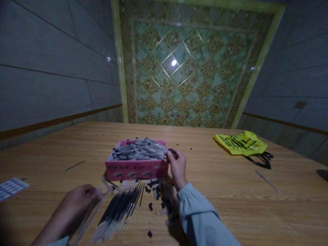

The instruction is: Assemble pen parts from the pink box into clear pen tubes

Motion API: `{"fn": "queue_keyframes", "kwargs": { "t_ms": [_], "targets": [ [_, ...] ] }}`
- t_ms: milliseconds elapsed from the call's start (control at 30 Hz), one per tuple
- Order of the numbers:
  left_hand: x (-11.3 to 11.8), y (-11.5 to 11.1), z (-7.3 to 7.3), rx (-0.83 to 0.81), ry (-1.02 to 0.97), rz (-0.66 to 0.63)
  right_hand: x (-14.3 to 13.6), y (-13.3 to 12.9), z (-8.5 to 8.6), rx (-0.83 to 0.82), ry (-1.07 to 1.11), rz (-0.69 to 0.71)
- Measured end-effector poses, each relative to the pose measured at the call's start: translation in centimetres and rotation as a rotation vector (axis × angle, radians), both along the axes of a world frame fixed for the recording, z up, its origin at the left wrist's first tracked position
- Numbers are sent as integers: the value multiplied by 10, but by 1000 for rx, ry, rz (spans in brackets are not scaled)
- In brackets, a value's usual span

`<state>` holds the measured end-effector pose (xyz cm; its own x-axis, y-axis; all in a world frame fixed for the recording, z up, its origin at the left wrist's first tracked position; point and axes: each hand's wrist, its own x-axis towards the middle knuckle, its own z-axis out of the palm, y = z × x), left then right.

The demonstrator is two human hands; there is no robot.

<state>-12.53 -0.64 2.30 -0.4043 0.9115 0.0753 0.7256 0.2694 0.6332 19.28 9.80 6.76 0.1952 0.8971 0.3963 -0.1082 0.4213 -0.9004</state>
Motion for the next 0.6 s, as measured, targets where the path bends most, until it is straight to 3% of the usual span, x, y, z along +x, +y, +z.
{"fn": "queue_keyframes", "kwargs": {
  "t_ms": [100, 233, 433, 600],
  "targets": [
    [23, 6, 3, 154, -416, -85, -14, 23, 4, 60, -220, -60],
    [60, 11, 0, 210, -869, -128, -29, 43, 6, 91, -444, -116],
    [74, 10, -4, 202, -1220, -121, -36, 42, 11, 105, -737, -192],
    [73, 9, -3, 224, -1291, -96, -32, 17, 9, 124, -839, -216]
  ]
}}
